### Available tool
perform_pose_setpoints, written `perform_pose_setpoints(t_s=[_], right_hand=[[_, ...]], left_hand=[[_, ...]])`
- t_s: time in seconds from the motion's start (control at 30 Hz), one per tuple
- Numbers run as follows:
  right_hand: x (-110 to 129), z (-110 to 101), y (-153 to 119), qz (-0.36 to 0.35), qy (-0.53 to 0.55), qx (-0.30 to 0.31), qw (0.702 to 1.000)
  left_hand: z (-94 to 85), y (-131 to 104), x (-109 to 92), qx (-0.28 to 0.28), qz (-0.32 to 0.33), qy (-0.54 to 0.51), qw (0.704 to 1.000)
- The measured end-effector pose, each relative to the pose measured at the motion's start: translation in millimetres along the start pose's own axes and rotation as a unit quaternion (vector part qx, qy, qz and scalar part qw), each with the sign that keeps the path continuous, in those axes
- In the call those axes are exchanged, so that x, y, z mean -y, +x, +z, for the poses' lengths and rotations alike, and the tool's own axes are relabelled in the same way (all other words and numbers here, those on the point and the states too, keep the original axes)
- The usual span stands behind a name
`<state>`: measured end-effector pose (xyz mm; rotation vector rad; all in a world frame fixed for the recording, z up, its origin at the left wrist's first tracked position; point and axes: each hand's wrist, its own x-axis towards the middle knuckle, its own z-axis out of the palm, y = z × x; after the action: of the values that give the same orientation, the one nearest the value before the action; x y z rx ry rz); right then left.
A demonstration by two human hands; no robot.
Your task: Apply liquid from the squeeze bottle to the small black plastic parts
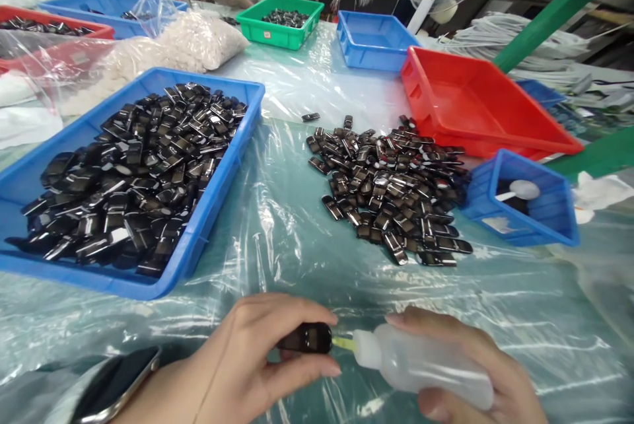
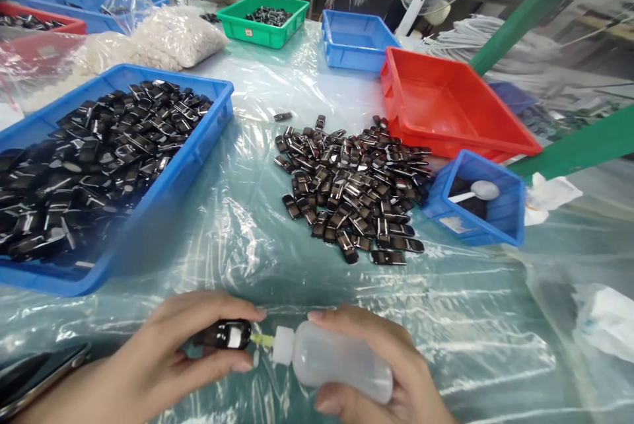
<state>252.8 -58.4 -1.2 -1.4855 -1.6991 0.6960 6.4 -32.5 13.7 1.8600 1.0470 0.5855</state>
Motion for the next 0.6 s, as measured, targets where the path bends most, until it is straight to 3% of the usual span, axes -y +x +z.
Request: perform_pose_setpoints(t_s=[0.27,0.43,0.6], right_hand=[[-5.4,-3.1,5.1,-0.058,0.018,0.051,0.997],[-4.9,-4.4,0.7,-0.013,-0.025,0.004,1.000],[-5.2,-8.2,2.3,-0.038,-0.017,-0.001,0.999]], left_hand=[[3.0,2.9,7.0,0.015,-0.001,-0.011,1.000],[-1.5,-2.1,4.0,0.027,-0.019,0.026,0.999],[-3.4,-2.3,3.9,0.030,-0.006,0.066,0.997]])
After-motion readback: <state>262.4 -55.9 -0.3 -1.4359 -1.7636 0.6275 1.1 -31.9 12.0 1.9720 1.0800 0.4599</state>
